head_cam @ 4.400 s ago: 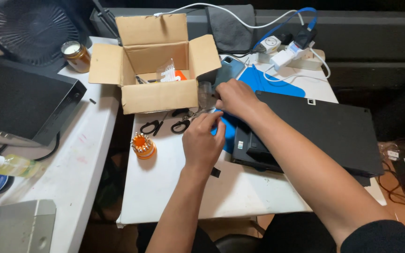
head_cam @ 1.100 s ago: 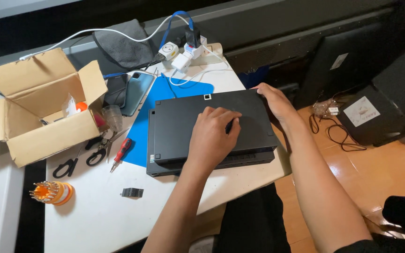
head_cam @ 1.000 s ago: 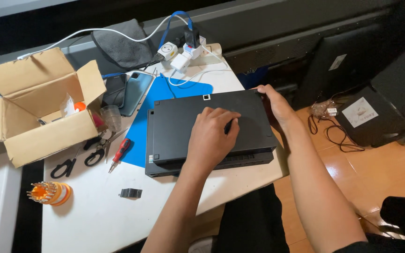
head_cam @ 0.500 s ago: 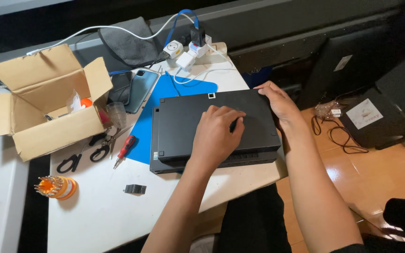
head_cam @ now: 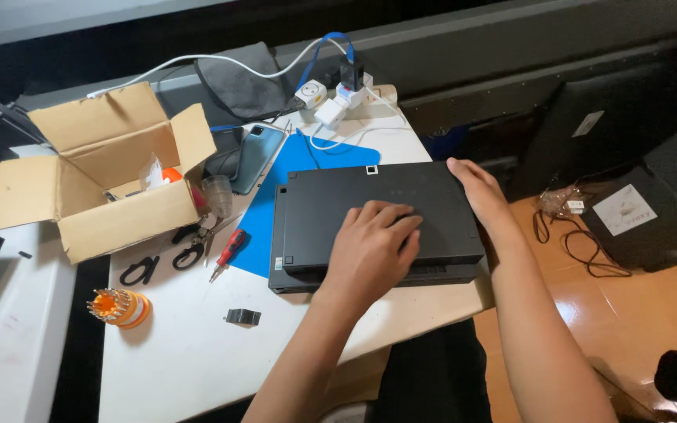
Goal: Disassembling and cleaning a game console using a screwdriver and a brush
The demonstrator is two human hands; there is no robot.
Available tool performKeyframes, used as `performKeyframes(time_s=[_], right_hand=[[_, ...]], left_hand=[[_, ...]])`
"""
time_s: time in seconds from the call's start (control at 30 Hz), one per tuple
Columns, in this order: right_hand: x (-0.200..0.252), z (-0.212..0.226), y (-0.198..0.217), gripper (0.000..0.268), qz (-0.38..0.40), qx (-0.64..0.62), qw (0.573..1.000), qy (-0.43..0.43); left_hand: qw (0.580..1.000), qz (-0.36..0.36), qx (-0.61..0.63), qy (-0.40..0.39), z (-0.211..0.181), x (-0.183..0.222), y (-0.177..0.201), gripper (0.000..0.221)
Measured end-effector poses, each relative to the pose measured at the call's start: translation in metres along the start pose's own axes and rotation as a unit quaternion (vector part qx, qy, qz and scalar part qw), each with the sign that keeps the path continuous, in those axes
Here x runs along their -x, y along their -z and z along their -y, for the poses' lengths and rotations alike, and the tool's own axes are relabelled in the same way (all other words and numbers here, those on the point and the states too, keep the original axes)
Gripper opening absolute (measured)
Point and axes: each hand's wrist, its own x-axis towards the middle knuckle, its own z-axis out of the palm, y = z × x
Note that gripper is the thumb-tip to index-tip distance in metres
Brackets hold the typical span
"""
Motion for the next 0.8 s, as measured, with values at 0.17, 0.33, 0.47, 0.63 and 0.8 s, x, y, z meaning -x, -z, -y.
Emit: performKeyframes(time_s=[0.17, 0.33, 0.47, 0.63, 0.8], right_hand=[[0.056, 0.039, -0.002, 0.038, 0.019, -0.026, 0.999, -0.008], [0.076, 0.071, -0.004, 0.06, 0.096, -0.063, 0.993, 0.008], [0.077, 0.089, -0.009, 0.047, 0.084, 0.0, 0.996, -0.023], [0.045, 0.057, -0.009, 0.044, 0.054, 0.038, 0.998, -0.019], [0.083, 0.062, -0.016, 0.062, 0.013, 0.005, 1.0, -0.02]], left_hand=[[0.99, 0.013, -0.082, 0.112, 0.05, 0.03, 0.054, 0.024], [0.949, 0.032, 0.069, 0.306, 0.063, 0.039, 0.091, 0.044], [0.893, 0.0, 0.201, 0.404, 0.067, 0.045, 0.084, 0.053], [0.872, -0.014, 0.219, 0.437, 0.079, 0.058, 0.079, 0.044], [0.88, -0.03, 0.232, 0.413, 0.078, 0.065, 0.08, 0.041]])
